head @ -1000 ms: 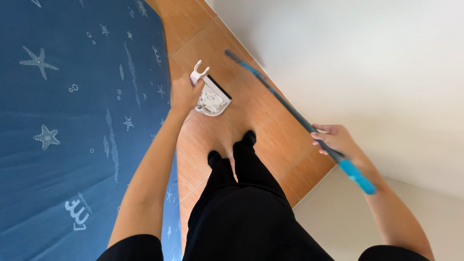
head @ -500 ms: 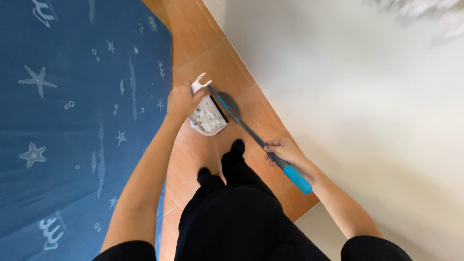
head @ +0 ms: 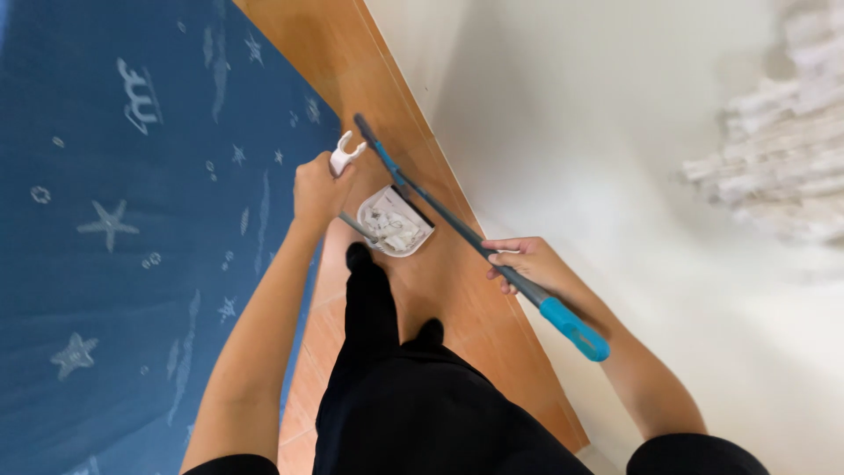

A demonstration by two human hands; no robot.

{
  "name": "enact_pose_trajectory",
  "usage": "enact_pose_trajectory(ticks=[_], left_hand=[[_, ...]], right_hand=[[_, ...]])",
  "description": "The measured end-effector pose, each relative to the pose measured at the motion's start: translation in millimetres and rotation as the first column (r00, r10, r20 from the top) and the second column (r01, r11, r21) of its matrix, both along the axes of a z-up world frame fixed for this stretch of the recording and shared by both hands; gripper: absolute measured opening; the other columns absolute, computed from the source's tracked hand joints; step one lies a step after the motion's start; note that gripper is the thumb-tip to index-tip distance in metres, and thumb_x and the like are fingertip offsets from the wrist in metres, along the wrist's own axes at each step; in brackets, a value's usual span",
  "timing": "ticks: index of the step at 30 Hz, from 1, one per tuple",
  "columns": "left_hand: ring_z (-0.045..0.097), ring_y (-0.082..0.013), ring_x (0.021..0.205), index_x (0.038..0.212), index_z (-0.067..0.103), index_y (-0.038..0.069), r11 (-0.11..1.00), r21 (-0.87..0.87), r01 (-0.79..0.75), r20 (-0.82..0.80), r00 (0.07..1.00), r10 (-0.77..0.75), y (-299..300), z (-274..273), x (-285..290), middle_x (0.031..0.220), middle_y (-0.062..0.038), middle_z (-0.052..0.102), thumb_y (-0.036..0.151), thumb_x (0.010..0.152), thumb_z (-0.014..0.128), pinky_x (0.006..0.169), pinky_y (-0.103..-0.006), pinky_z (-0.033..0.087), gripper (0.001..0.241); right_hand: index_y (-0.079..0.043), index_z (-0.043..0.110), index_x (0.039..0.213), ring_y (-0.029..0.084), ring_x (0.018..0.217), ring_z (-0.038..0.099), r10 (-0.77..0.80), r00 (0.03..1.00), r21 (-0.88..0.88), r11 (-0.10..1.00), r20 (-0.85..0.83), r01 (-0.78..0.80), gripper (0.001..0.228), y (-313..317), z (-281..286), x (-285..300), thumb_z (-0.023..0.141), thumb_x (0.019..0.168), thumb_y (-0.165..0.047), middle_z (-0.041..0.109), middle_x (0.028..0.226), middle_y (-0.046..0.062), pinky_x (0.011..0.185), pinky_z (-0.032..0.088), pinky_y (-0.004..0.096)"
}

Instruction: The person sweeps debris from the tiled floor into a dustpan using a broom. They move a blue mattress aside to clean underneath it and then return it to its original position. Finally, the person picks up a pillow from a nearby bed and places it on the mattress.

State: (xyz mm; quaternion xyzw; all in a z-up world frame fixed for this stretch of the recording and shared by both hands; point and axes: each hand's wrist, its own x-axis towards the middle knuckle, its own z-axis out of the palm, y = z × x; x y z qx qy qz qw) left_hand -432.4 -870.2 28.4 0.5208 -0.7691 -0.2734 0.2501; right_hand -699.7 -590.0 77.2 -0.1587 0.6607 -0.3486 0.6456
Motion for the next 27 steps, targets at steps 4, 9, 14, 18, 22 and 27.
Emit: enact_pose_trajectory(ticks=[4, 9, 14, 18, 22, 27], left_hand=[[0.069, -0.0449, 0.077, 0.087, 0.069, -0.002, 0.999, -0.034, 0.0, -0.003, 1.0, -0.001, -57, -1, -12, 0.081, -0.026, 0.069, 0.032, 0.088, 0.075, 0.067, -0.0513, 0.054, 0.035], [0.07, -0.042, 0.069, 0.086, 0.067, -0.004, 1.0, -0.006, 0.022, -0.196, 0.98, -0.022, -127, 6, -42, 0.073, -0.026, 0.067, 0.028, 0.088, 0.076, 0.061, -0.0473, 0.053, 0.034], [0.068, -0.0353, 0.058, 0.078, 0.063, -0.004, 0.997, 0.061, -0.036, -0.257, 0.965, 0.05, -186, 11, -77, 0.065, -0.023, 0.066, 0.032, 0.088, 0.078, 0.055, -0.0434, 0.051, 0.041], [0.064, -0.0294, 0.051, 0.078, 0.061, -0.003, 0.991, 0.061, -0.116, -0.349, 0.928, 0.13, -224, 13, -104, 0.061, -0.019, 0.064, 0.033, 0.088, 0.077, 0.051, -0.0415, 0.049, 0.04], [0.059, -0.0308, 0.048, 0.075, 0.059, -0.004, 0.961, 0.077, -0.267, -0.322, 0.905, 0.277, -271, 6, -136, 0.058, -0.02, 0.062, 0.034, 0.09, 0.078, 0.051, -0.0423, 0.047, 0.045], [0.053, -0.0275, 0.045, 0.073, 0.056, -0.002, 0.9, 0.084, -0.428, -0.361, 0.829, 0.428, -328, -2, -167, 0.055, -0.017, 0.057, 0.033, 0.093, 0.077, 0.048, -0.0411, 0.044, 0.046]], right_hand=[[-0.001, 0.065, 0.135, 0.017, 0.048, 0.064, -0.007, 0.996, 0.023, 1.0, -0.084, 0.009, 0.045, -76, 7, -21, 0.066, 0.091, -0.01, 0.074, 0.082, 0.018, 0.042, 0.051, 0.027], [0.002, 0.065, 0.133, 0.018, 0.05, 0.063, -0.131, 0.98, -0.002, 0.991, -0.148, 0.132, 0.043, -155, 6, -16, 0.066, 0.09, -0.008, 0.072, 0.08, 0.02, 0.044, 0.05, 0.028], [0.001, 0.066, 0.131, 0.017, 0.051, 0.062, -0.23, 0.964, -0.019, 0.973, -0.133, 0.229, 0.04, -236, -9, -18, 0.063, 0.091, -0.006, 0.071, 0.081, 0.019, 0.048, 0.051, 0.028], [0.004, 0.071, 0.123, 0.016, 0.053, 0.062, -0.166, 0.971, -0.009, 0.986, -0.17, 0.167, 0.034, -293, -5, -50, 0.063, 0.092, -0.009, 0.072, 0.082, 0.018, 0.052, 0.053, 0.028], [0.005, 0.076, 0.112, 0.015, 0.054, 0.062, -0.105, 0.974, 0.026, 0.993, -0.202, 0.112, 0.03, -356, 12, -93, 0.064, 0.092, -0.013, 0.074, 0.081, 0.016, 0.052, 0.051, 0.028], [0.007, 0.075, 0.098, 0.013, 0.054, 0.06, -0.015, 0.976, 0.012, 1.0, -0.217, 0.018, 0.031, -442, 17, -147, 0.076, 0.09, -0.023, 0.071, 0.078, 0.013, 0.053, 0.051, 0.026]])
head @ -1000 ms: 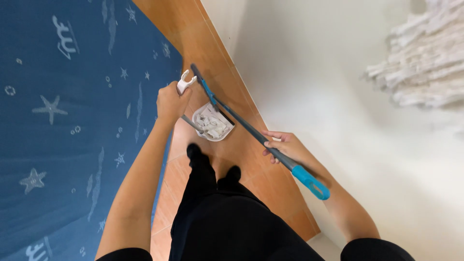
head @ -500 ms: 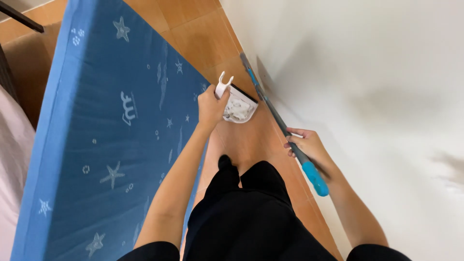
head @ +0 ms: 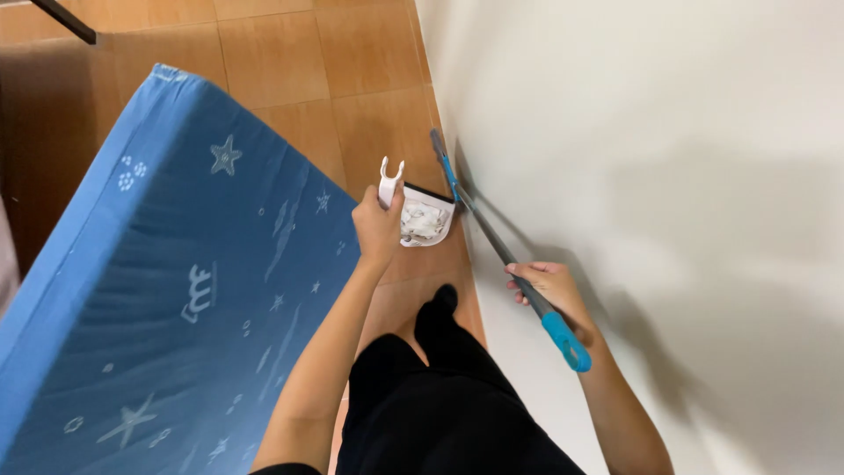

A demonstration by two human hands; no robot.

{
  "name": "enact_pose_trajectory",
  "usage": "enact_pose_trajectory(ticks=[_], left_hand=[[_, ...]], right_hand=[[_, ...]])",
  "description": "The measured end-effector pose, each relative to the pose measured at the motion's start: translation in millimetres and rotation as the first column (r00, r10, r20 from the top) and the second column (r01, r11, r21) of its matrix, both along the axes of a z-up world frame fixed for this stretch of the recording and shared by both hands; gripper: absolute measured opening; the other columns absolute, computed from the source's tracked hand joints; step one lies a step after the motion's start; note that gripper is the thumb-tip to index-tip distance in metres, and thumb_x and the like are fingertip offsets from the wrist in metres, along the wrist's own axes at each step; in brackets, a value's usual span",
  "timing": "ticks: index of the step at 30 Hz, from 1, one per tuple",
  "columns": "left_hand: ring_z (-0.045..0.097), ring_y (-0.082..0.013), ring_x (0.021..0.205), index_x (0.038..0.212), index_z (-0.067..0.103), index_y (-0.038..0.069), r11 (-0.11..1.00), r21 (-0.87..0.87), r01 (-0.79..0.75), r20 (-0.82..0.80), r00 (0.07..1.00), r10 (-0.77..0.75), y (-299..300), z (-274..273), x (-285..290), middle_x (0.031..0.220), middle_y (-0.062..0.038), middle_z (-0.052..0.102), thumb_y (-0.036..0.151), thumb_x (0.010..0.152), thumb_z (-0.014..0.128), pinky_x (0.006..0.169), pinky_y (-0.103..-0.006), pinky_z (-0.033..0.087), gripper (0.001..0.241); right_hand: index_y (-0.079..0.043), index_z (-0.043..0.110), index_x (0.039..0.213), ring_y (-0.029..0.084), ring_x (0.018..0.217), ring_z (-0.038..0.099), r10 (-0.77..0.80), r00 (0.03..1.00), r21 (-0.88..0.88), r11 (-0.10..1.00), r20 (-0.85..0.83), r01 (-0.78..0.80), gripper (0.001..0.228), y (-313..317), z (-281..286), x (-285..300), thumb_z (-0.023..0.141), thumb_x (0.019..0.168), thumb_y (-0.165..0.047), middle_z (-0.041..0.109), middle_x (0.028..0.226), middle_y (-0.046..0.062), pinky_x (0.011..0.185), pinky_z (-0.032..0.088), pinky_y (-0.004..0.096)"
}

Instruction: The person sweeps debris from the tiled floor into a dustpan using a broom. They move a blue mattress aside to clean underneath it and then return it to its original position. Finally, the person picks up a pillow from a nearby bed and places it on the mattress.

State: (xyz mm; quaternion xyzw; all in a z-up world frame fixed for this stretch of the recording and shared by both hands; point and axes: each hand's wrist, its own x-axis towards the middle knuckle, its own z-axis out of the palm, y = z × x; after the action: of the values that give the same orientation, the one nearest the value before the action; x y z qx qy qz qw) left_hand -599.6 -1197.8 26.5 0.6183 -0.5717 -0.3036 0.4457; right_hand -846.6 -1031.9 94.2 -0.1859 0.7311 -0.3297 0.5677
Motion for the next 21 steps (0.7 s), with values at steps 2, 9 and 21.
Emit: enact_pose_trajectory(ticks=[2, 9, 21], left_hand=[[0.052, -0.0268, 0.045, 0.073, 0.055, -0.002, 0.999, 0.006, -0.032, -0.007, 0.999, 0.032, -20, 2, -11, 0.054, -0.017, 0.056, 0.033, 0.093, 0.077, 0.048, -0.0412, 0.043, 0.046], [0.052, -0.0259, 0.046, 0.073, 0.053, -0.002, 0.991, -0.02, -0.132, 0.033, 0.991, 0.132, -104, -7, -20, 0.056, -0.017, 0.057, 0.032, 0.094, 0.078, 0.049, -0.0396, 0.044, 0.047], [0.07, -0.0319, 0.059, 0.081, 0.066, 0.001, 0.974, -0.171, -0.15, 0.016, 0.988, 0.154, -333, -1, 7, 0.066, -0.019, 0.066, 0.025, 0.081, 0.079, 0.056, -0.0404, 0.054, 0.027]], right_hand=[[0.005, 0.076, 0.099, 0.012, 0.055, 0.06, 0.025, 1.0, -0.013, 1.0, 0.004, -0.025, 0.03, -37, 7, -14, 0.075, 0.09, -0.023, 0.071, 0.078, 0.013, 0.053, 0.051, 0.025], [0.006, 0.071, 0.091, 0.015, 0.059, 0.064, 0.068, 0.996, -0.113, 0.992, 0.059, -0.061, 0.027, -164, -8, -47, 0.071, 0.093, -0.021, 0.071, 0.079, 0.017, 0.052, 0.051, 0.025], [0.001, 0.062, 0.088, 0.025, 0.058, 0.069, 0.089, 0.969, -0.281, 0.959, 0.23, -0.022, 0.025, -442, -62, -73, 0.053, 0.097, -0.021, 0.07, 0.076, 0.027, 0.045, 0.048, 0.028]])
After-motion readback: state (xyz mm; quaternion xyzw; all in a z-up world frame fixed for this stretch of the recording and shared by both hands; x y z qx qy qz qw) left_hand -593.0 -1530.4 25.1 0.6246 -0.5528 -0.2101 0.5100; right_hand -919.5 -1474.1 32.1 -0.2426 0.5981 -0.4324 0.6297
